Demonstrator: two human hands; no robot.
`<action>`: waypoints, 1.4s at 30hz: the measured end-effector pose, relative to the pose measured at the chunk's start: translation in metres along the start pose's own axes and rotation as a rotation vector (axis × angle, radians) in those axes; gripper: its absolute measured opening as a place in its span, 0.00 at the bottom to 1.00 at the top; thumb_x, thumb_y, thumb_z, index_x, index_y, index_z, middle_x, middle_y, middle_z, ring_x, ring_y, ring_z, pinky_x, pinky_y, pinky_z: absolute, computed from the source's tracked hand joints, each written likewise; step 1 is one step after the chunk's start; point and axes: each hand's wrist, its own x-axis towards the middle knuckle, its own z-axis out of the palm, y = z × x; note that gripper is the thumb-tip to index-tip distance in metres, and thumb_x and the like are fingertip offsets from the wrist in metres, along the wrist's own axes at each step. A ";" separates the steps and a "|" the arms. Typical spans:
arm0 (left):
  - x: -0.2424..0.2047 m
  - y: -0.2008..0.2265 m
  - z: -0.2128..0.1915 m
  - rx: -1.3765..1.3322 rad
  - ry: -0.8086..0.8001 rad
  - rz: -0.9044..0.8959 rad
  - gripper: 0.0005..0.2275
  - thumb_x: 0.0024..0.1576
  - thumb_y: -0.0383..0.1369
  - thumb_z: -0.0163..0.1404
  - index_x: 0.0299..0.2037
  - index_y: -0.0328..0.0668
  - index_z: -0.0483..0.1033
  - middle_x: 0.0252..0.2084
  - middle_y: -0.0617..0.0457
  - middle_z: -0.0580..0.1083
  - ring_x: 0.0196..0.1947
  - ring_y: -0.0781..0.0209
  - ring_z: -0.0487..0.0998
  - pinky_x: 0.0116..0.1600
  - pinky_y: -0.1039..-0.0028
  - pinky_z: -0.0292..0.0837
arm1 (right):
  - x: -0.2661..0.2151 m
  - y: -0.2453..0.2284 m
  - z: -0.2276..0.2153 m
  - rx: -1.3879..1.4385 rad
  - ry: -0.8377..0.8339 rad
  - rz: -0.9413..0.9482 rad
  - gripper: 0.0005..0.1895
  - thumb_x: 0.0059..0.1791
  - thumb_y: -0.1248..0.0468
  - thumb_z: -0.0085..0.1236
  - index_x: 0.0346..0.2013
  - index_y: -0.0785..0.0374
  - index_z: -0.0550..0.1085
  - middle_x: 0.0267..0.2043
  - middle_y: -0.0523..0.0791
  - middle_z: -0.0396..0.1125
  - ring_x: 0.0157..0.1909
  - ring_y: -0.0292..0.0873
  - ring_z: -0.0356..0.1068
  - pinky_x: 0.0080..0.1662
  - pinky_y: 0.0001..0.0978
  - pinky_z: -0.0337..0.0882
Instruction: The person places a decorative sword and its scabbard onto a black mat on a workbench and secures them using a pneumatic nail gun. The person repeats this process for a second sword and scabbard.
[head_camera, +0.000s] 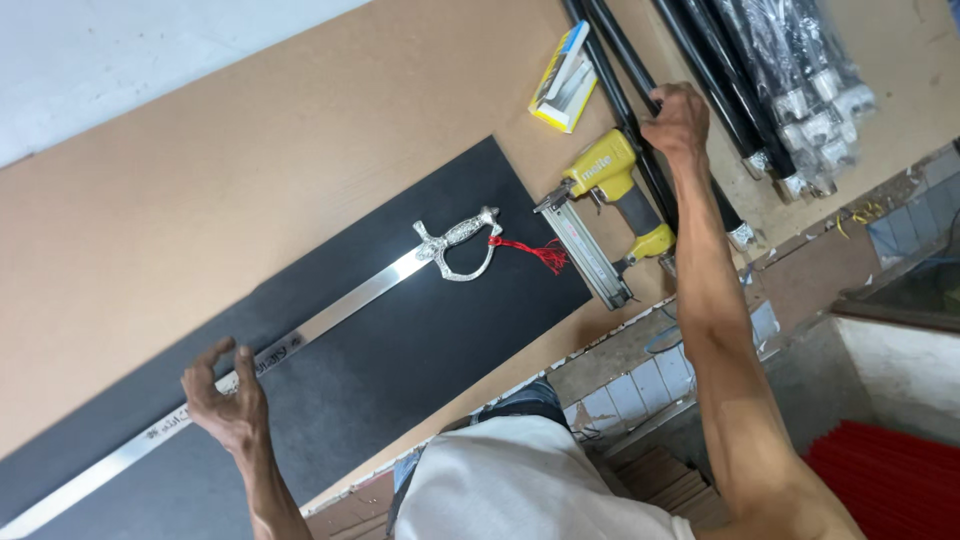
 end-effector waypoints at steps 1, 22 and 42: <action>-0.003 0.007 0.004 -0.022 0.007 0.009 0.07 0.67 0.34 0.59 0.47 0.40 0.80 0.48 0.48 0.80 0.50 0.57 0.78 0.60 0.62 0.75 | 0.004 0.013 0.009 -0.056 0.001 -0.017 0.24 0.35 0.68 0.71 0.45 0.71 0.79 0.40 0.55 0.76 0.41 0.55 0.77 0.43 0.39 0.76; 0.014 0.182 -0.042 -0.133 0.031 0.629 0.18 0.55 0.26 0.60 0.56 0.36 0.73 0.54 0.41 0.74 0.58 0.40 0.74 0.65 0.50 0.68 | -0.069 -0.253 -0.163 0.206 -0.435 -0.129 0.23 0.46 0.47 0.68 0.26 0.65 0.74 0.18 0.49 0.66 0.19 0.47 0.66 0.26 0.40 0.66; -0.072 -0.120 -0.209 0.588 -0.410 0.465 0.17 0.55 0.48 0.58 0.29 0.46 0.69 0.19 0.59 0.71 0.15 0.65 0.69 0.21 0.72 0.65 | -0.228 -0.385 -0.097 -0.117 -0.503 -0.667 0.20 0.34 0.55 0.76 0.24 0.61 0.72 0.24 0.41 0.67 0.30 0.41 0.69 0.29 0.35 0.66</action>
